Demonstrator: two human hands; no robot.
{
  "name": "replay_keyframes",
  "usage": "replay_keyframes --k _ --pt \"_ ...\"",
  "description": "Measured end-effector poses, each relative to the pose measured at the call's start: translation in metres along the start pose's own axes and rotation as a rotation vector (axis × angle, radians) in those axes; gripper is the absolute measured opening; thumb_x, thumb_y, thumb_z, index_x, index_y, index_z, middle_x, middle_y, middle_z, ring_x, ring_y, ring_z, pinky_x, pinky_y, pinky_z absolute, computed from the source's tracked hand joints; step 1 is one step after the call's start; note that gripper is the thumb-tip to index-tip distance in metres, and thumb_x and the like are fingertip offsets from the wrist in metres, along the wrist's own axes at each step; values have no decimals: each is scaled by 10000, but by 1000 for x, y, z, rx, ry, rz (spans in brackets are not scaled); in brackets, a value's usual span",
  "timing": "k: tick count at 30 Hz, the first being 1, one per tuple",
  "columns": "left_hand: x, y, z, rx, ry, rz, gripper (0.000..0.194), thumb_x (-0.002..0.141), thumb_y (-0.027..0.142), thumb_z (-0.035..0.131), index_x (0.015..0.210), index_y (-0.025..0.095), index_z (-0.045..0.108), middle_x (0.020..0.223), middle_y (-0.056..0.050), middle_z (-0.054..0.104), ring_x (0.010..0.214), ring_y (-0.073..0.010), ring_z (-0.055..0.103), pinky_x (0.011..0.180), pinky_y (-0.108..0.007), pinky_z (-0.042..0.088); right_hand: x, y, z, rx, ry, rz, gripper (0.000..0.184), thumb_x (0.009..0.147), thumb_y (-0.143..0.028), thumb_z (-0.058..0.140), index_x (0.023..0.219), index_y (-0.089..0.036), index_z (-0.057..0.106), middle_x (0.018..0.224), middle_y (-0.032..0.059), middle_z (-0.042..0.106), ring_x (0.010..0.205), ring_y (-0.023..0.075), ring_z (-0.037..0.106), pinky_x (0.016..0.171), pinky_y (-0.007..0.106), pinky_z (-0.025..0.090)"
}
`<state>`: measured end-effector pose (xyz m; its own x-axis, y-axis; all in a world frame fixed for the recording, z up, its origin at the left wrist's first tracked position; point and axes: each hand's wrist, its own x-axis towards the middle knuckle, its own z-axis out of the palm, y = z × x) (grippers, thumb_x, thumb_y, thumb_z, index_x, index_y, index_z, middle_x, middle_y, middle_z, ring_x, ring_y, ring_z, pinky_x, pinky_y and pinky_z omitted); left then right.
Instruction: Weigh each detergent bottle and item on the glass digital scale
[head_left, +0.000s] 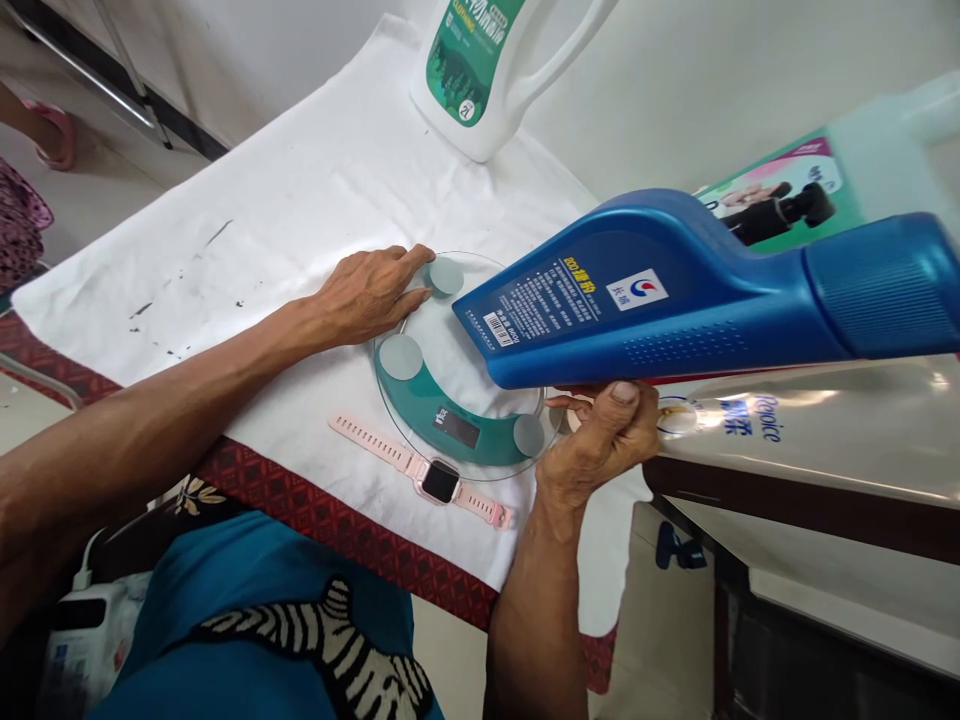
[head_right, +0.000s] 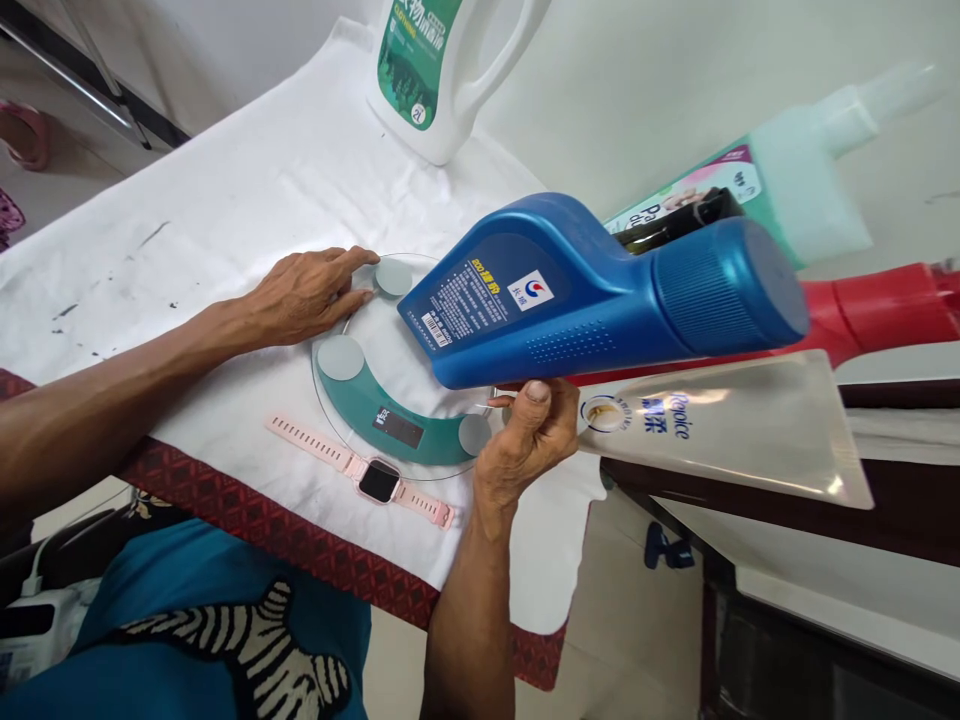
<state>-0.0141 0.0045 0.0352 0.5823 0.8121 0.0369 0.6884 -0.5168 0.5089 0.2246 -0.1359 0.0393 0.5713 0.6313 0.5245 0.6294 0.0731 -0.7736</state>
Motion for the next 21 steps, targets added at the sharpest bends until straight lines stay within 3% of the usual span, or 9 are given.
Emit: replay_keyframes --k 4,9,15,21 --pt "0 2 -1 -4 -19 -22 472 1091 383 423 1495 161 526 1111 -110 702 1039 -263 663 920 -380 504 0 0 -2 12 -50 -20 411 997 -621 529 931 -236 657 802 14 620 651 194 606 705 407 552" --pt "0 0 1 5 -10 -11 486 1096 397 423 1509 160 516 1103 -104 705 1032 -256 667 921 -373 509 1 5 -5 -46 -121 -32 385 953 -620 596 965 -246 686 866 39 631 906 259 673 889 455 567" --pt "1 -1 2 16 -2 0 510 1090 404 410 1522 150 506 1124 -117 708 1043 -269 667 927 -388 523 1 5 -2 -63 -182 14 443 901 -631 668 1089 -230 676 976 77 689 968 263 683 881 444 581" --pt "2 -1 3 -1 -14 -27 499 1089 403 420 1525 177 508 1147 -111 693 1072 -275 662 955 -398 510 0 4 2 -27 -183 0 420 882 -612 717 1018 -217 683 953 89 692 1025 283 685 876 447 587"
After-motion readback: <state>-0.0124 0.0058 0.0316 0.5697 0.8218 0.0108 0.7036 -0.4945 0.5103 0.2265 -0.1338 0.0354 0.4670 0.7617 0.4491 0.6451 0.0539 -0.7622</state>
